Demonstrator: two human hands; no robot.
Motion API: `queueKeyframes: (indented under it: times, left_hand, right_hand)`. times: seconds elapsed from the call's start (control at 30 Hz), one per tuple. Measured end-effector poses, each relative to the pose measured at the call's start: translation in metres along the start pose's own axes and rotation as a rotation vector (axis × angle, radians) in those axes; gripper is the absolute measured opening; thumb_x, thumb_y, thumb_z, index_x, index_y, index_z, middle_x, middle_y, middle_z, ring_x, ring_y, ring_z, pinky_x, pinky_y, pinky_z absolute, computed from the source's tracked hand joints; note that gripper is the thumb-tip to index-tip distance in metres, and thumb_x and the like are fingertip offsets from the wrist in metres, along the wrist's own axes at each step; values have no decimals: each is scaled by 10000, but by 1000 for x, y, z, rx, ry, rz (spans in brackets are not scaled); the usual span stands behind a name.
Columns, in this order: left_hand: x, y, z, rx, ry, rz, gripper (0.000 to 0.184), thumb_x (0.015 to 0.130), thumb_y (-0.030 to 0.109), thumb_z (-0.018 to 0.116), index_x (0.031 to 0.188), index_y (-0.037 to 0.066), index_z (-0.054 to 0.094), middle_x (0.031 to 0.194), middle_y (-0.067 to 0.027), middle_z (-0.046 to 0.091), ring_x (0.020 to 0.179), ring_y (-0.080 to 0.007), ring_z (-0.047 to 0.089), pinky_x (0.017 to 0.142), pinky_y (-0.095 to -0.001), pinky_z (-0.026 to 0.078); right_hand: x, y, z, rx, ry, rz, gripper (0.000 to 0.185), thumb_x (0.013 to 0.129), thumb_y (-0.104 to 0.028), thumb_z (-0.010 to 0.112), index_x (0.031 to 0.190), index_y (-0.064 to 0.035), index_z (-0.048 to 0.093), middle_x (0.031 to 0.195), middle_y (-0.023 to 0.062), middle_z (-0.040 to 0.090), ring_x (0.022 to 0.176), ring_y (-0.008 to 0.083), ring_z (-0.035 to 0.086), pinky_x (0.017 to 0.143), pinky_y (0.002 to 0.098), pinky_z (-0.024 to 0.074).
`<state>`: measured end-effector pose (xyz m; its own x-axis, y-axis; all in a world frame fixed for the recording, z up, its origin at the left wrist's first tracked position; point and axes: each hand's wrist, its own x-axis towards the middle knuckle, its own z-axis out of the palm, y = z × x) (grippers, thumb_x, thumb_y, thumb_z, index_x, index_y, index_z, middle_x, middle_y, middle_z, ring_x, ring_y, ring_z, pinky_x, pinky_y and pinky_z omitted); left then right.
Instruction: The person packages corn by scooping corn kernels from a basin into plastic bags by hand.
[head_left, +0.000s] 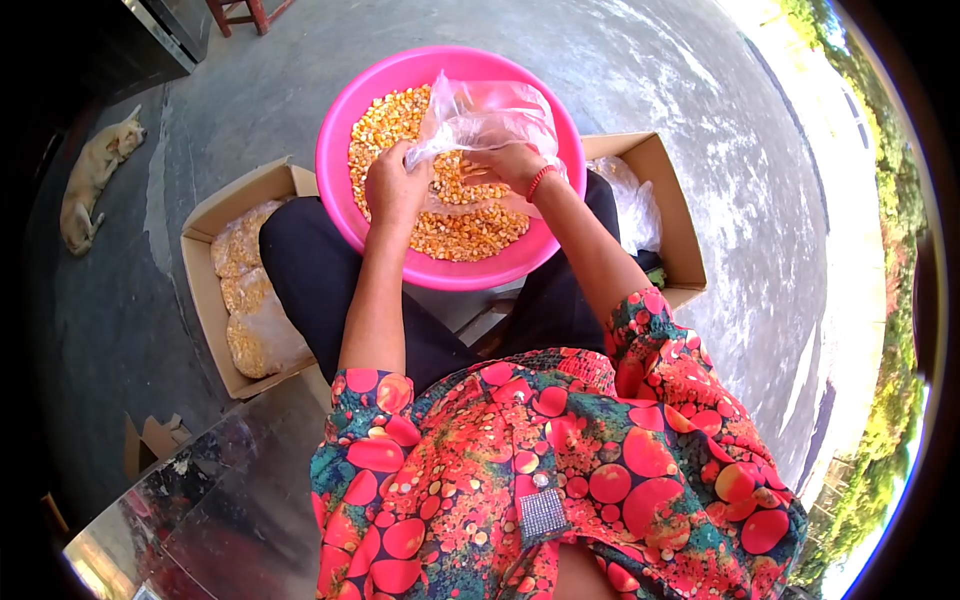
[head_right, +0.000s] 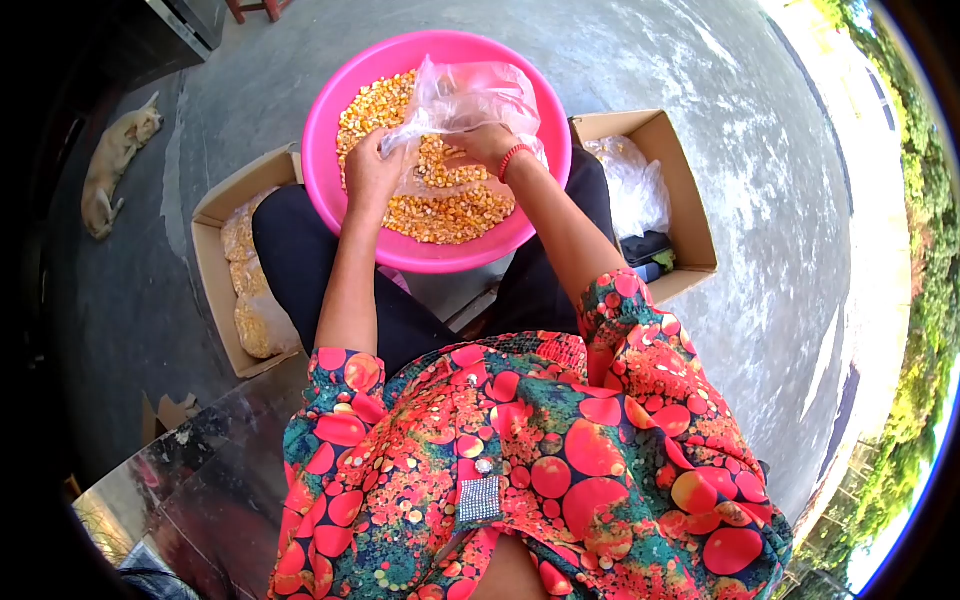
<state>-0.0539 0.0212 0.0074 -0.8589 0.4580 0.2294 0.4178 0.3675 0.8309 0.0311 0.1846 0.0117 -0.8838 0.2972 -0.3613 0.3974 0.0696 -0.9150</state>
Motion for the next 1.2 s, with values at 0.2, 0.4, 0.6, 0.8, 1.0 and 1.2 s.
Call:
queueKeyframes:
  times: [0.2,0.4,0.6,0.8,1.0,1.2]
  left_hand:
    - [1,-1,0,7,1,-10,150,693,167,603,765,36,603,685,-171,589,645,-336,581,566,-405,438]
    - [0,-1,2,9,-11,-4,152,689,169,603,784,50,615,689,-160,599,649,-331,587,571,-399,446]
    - [0,-6,2,-73,-14,-30,189,686,175,611,822,44,623,705,-162,609,655,-315,599,585,-378,456]
    - [0,-9,5,-75,-2,-1,203,695,178,606,834,31,618,701,-177,605,661,-322,599,589,-386,455]
    - [0,-7,4,-39,-23,-11,203,706,187,598,834,31,617,692,-178,600,655,-329,596,573,-390,449]
    - [0,-6,3,-46,-47,-27,189,710,186,609,827,38,618,690,-167,604,654,-317,602,567,-382,451]
  right_hand:
    - [-30,-16,7,-382,-281,-21,236,832,-204,500,1001,-72,598,831,65,620,694,141,604,560,277,541]
    - [-57,17,35,-1121,-359,-205,310,765,-274,498,986,-78,594,810,206,599,772,364,573,719,448,427]
    - [-48,28,71,-1048,-337,-185,296,768,-296,497,856,-27,582,806,208,598,771,361,575,716,438,430]
    - [-25,44,70,-1010,-394,-233,283,754,-274,537,875,-29,610,759,185,603,725,317,588,676,399,451]
    - [-34,28,47,-197,-471,154,181,790,-146,558,931,-48,614,710,56,595,665,127,580,575,259,498]
    - [-27,3,1,-16,-372,122,214,847,-169,521,1023,-64,585,824,21,575,674,72,547,562,213,476]
